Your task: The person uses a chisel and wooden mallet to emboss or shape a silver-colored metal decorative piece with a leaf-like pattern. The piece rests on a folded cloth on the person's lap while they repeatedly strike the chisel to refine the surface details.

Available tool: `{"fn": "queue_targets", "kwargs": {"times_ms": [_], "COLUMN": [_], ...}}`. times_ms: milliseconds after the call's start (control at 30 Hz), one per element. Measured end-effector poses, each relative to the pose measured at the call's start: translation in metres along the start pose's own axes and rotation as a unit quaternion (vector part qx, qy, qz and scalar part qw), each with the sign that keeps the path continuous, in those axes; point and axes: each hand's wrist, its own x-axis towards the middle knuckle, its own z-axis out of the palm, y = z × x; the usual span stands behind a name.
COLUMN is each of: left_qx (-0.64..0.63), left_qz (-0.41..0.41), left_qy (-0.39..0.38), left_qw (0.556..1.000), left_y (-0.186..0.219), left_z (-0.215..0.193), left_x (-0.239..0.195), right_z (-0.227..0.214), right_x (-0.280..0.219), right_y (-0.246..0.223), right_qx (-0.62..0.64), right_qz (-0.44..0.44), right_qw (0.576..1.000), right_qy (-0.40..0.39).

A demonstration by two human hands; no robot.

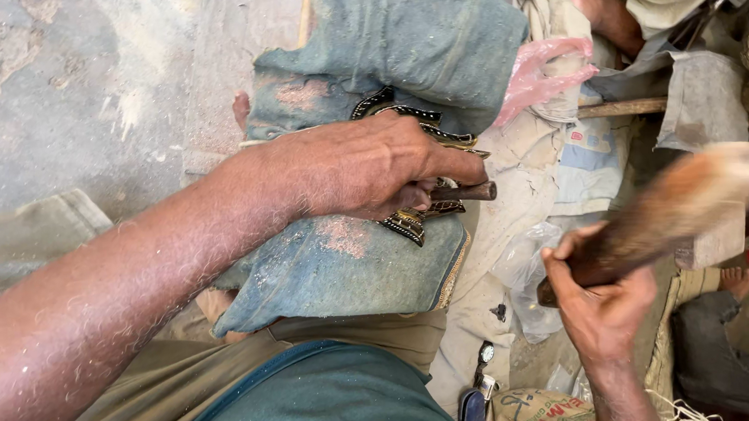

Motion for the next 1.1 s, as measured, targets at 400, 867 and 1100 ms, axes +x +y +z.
{"fn": "queue_targets", "kwargs": {"times_ms": [400,867,1100], "left_qx": [-0.036,-0.051,-0.028], "left_qz": [-0.009,0.003,-0.021], "left_qy": [-0.012,0.009,-0.003], "left_qw": [0.999,0.999,0.999], "left_y": [-0.002,-0.005,-0.008], "left_z": [-0.004,-0.004,-0.006], "left_x": [-0.003,-0.009,-0.012], "right_z": [-0.007,-0.011,-0.013], "right_x": [0.004,0.014,0.024], "right_y": [0.0,-0.011,-0.016], "right_qx": [-0.07,0.06,0.002], "right_qz": [-0.001,0.011,-0.028], "right_qw": [0.997,0.998,0.998], "right_qy": [-0.021,-0.017,-0.051]}}
